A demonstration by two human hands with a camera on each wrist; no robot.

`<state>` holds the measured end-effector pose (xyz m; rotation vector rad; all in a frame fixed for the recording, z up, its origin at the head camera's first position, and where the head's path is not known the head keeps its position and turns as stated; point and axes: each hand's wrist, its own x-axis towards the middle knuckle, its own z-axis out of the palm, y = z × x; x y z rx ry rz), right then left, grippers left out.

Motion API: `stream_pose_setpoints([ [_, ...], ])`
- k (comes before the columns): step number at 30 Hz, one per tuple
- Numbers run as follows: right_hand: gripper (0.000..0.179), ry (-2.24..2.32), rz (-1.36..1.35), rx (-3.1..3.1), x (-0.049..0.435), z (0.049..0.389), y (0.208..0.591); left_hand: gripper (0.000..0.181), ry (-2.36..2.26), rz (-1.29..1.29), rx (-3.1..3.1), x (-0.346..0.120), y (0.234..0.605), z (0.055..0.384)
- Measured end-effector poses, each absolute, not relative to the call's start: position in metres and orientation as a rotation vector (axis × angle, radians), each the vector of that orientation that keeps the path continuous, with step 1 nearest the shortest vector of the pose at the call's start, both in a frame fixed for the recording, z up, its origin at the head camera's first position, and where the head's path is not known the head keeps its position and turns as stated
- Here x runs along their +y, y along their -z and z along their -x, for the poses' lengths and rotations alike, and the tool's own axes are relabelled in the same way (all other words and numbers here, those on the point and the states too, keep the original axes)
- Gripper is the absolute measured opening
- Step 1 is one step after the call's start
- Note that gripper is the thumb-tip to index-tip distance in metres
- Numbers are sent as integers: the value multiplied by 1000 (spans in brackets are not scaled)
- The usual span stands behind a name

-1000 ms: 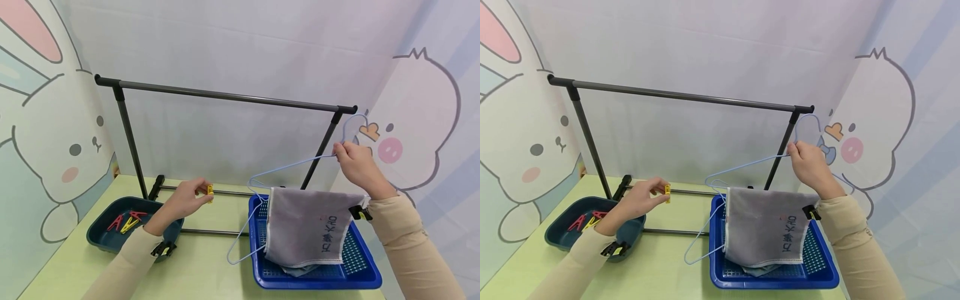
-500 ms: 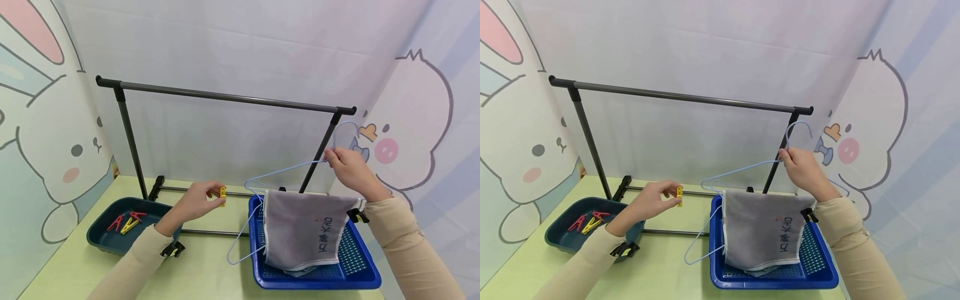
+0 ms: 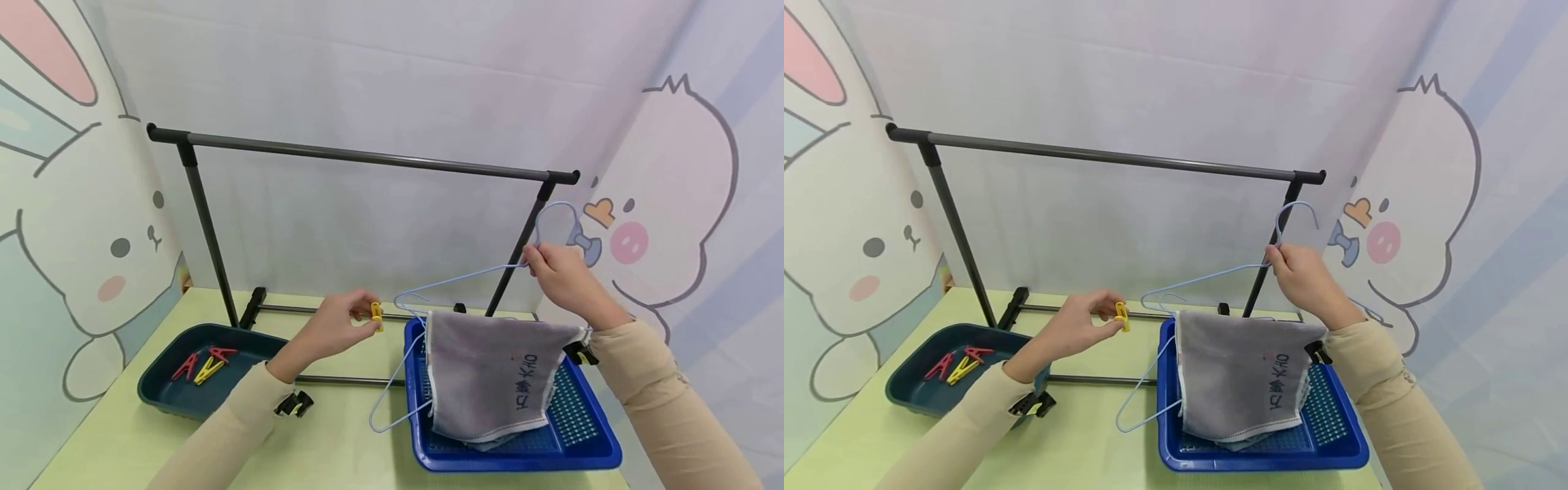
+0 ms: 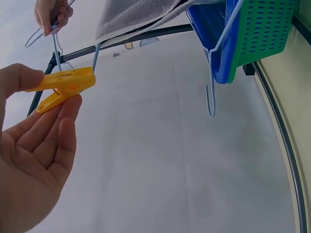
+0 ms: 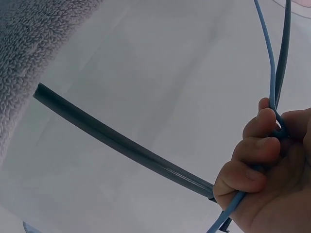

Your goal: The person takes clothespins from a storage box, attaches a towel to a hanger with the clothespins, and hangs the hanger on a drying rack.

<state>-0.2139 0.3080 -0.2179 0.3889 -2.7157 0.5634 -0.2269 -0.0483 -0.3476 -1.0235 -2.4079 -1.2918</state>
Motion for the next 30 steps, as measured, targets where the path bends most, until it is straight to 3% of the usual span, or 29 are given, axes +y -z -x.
stream_pose_setpoints([
  [30, 46, -575, -381, -2785, 303, 217, 219, 9, 1394, 1016, -2352, -15, 322, 226],
])
